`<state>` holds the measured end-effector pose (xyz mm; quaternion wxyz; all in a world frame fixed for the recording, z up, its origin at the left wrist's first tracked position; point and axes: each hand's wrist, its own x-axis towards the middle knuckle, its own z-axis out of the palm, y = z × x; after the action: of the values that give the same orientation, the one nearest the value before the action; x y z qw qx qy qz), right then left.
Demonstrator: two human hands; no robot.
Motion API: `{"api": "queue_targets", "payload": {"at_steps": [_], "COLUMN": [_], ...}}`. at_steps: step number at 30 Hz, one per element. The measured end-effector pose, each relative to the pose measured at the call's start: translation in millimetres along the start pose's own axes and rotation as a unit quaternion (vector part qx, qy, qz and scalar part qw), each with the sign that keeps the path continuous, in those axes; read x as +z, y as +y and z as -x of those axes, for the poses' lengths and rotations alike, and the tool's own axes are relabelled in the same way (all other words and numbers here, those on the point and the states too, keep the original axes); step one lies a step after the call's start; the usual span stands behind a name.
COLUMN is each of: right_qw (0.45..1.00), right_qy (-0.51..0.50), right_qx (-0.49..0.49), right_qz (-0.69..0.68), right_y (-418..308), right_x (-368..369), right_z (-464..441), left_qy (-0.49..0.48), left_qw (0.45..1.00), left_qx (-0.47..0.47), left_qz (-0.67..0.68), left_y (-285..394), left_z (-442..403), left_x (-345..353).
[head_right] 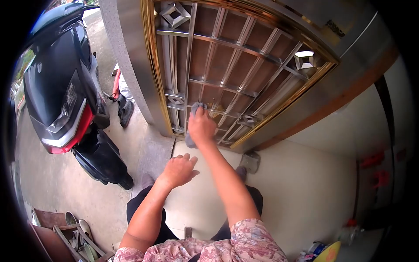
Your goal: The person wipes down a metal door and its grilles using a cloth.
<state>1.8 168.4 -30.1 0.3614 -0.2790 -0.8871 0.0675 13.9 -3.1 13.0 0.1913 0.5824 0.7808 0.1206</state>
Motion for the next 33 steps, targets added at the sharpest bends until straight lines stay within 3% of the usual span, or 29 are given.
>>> {"api": "queue_targets", "payload": {"at_steps": [6, 9, 12, 14, 16, 18, 19, 22, 24, 25, 29, 32, 33], "right_qw": [0.999, 0.994, 0.993, 0.972, 0.914, 0.782, 0.769, 0.882, 0.933, 0.944, 0.982, 0.970, 0.971], "right_qy": [-0.046, 0.002, -0.054, -0.045, -0.038, -0.024, -0.071, -0.190, -0.225, -0.238, -0.164, -0.217, -0.194], "right_qx": [0.024, -0.042, 0.086, 0.159, 0.225, 0.270, 0.265, 0.153, 0.183, 0.196, 0.085, 0.109, 0.139], "right_qz": [-0.012, -0.096, -0.063, -0.165, -0.335, -0.561, -0.578, -0.403, -0.213, -0.114, -0.051, -0.008, -0.015], "right_y": [1.2, -7.3, -14.5, -14.8, -14.3, -13.8, -6.3, 27.3, 42.4, 47.0, 63.5, 73.0, 68.6], "right_x": [-11.9, -12.6, 6.7, 26.4, 26.0, 19.5, 18.0, 26.0, 23.0, 20.4, 21.8, 41.8, 49.3], "right_z": [3.1, -5.7, -15.6, -17.0, -12.6, -5.8, 2.4, 46.1, 70.4, 75.7, 70.9, 63.8, 65.7], "left_qy": [-0.010, -0.008, -0.008, -0.008, -0.015, -0.022, -0.025, -0.022, -0.020, -0.021, -0.041, -0.030, -0.024], "left_qw": [1.000, 1.000, 1.000, 1.000, 1.000, 0.999, 0.999, 0.998, 0.999, 0.999, 0.999, 0.999, 0.999], "left_qx": [0.015, 0.016, 0.015, 0.010, 0.006, 0.018, 0.023, 0.018, 0.017, 0.017, 0.013, 0.024, 0.024], "left_qz": [0.009, 0.007, 0.008, 0.009, 0.013, 0.017, 0.019, 0.054, 0.035, 0.025, 0.018, 0.015, 0.014], "left_y": [12.1, 12.1, 10.3, 8.4, 8.9, 10.7, 10.8, 13.8, 13.9, 13.9, 17.0, 14.8, 13.3], "left_z": [-1.9, -6.1, -7.2, -9.4, -11.5, -11.5, -11.4, -11.4, -10.6, -9.7, -4.5, -0.1, 1.1], "left_x": [-0.3, 1.2, 4.1, 3.3, 3.9, 4.4, 4.2, 5.6, 5.5, 5.1, 3.2, 6.4, 7.1]}}
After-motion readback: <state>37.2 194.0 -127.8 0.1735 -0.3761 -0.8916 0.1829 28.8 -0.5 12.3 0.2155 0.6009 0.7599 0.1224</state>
